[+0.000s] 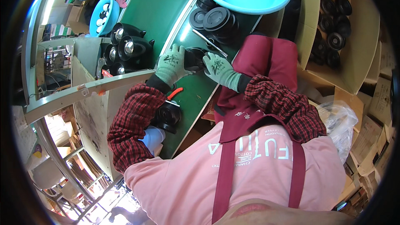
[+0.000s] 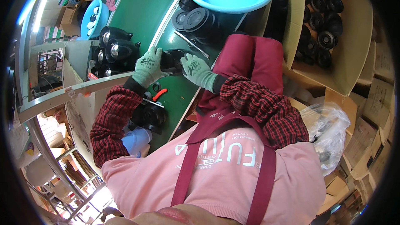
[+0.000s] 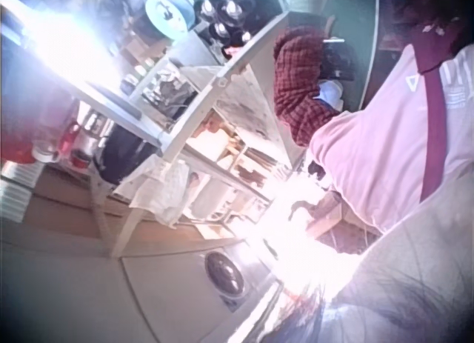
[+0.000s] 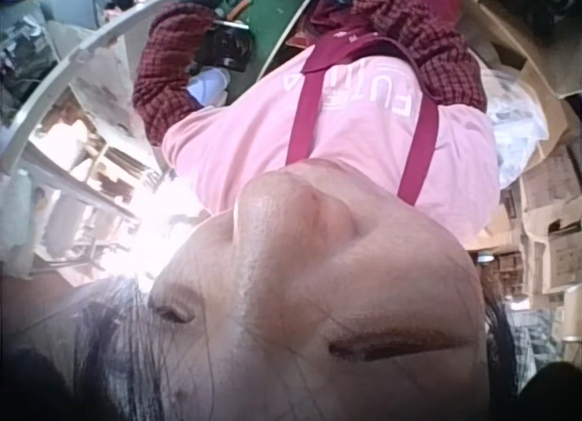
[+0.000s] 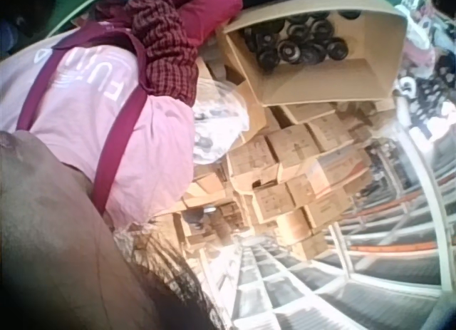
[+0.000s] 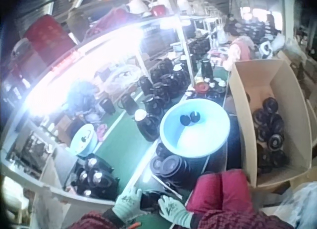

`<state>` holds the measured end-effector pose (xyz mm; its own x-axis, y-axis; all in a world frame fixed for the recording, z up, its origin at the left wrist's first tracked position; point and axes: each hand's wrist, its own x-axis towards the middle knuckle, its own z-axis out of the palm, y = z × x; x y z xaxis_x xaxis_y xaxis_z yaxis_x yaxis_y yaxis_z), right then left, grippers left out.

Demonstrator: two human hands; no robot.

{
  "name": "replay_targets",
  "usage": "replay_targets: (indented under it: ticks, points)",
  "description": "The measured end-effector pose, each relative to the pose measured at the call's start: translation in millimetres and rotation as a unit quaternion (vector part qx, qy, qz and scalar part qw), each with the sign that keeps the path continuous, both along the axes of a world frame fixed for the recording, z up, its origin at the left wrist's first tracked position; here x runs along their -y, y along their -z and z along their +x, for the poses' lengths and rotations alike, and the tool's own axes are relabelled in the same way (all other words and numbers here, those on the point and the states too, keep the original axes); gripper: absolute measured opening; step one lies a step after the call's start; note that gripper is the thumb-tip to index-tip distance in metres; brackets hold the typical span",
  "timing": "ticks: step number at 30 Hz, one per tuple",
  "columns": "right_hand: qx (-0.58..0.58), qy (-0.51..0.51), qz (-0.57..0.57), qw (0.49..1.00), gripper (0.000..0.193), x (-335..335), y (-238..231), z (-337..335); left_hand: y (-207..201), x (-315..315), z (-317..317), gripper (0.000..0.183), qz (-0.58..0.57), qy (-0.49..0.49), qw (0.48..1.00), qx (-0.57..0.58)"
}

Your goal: The person assembles black kettles at a workstation. They pick up kettle bodies and lids, insert a metal rod into the kettle, and place the lid on top. The assembled kettles are set on the green table. The person wears gloves and a pink apron.

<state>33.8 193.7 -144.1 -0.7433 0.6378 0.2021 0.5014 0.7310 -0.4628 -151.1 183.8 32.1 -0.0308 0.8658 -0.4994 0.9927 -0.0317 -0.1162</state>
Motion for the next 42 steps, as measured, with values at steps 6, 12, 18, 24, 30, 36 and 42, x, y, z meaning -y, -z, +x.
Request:
replay_targets:
  ticks: [6, 12, 18, 24, 30, 36, 42]
  points:
    - [0.015, -0.141, -0.018, 0.990, 0.049, -32.6, -6.9, 14.5, 6.4, 0.7, -7.0, 0.087, 0.020, 0.194, 0.979, 0.056]
    - [0.019, -0.212, -0.206, 0.955, 0.057, -61.6, -29.7, 7.0, -13.6, -22.5, -34.9, 0.089, -0.013, 0.236, 0.970, 0.056]
    - [-0.081, 0.012, 0.100, 0.992, 0.057, -136.8, -64.2, 3.3, -62.4, -109.1, -137.3, 0.097, 0.083, 0.069, 0.994, -0.003]
    - [0.221, 0.057, 0.176, 0.958, 0.067, -133.8, -15.8, 18.1, -1.5, -221.7, -199.0, 0.094, 0.240, 0.088, 0.965, -0.060]
    - [0.195, 0.102, 0.131, 0.967, 0.082, -110.2, -3.8, 41.8, 74.0, -273.9, -204.5, 0.098, 0.249, -0.023, 0.963, -0.103]
    - [0.267, 0.104, 0.081, 0.955, 0.080, -88.1, -23.4, 68.2, 65.9, -156.0, -130.2, 0.091, 0.418, -0.087, 0.903, 0.038]
    - [0.207, 0.070, 0.098, 0.971, 0.089, -83.3, 11.2, 61.9, 117.5, -22.5, -154.8, 0.102, 0.456, -0.282, 0.828, -0.164]
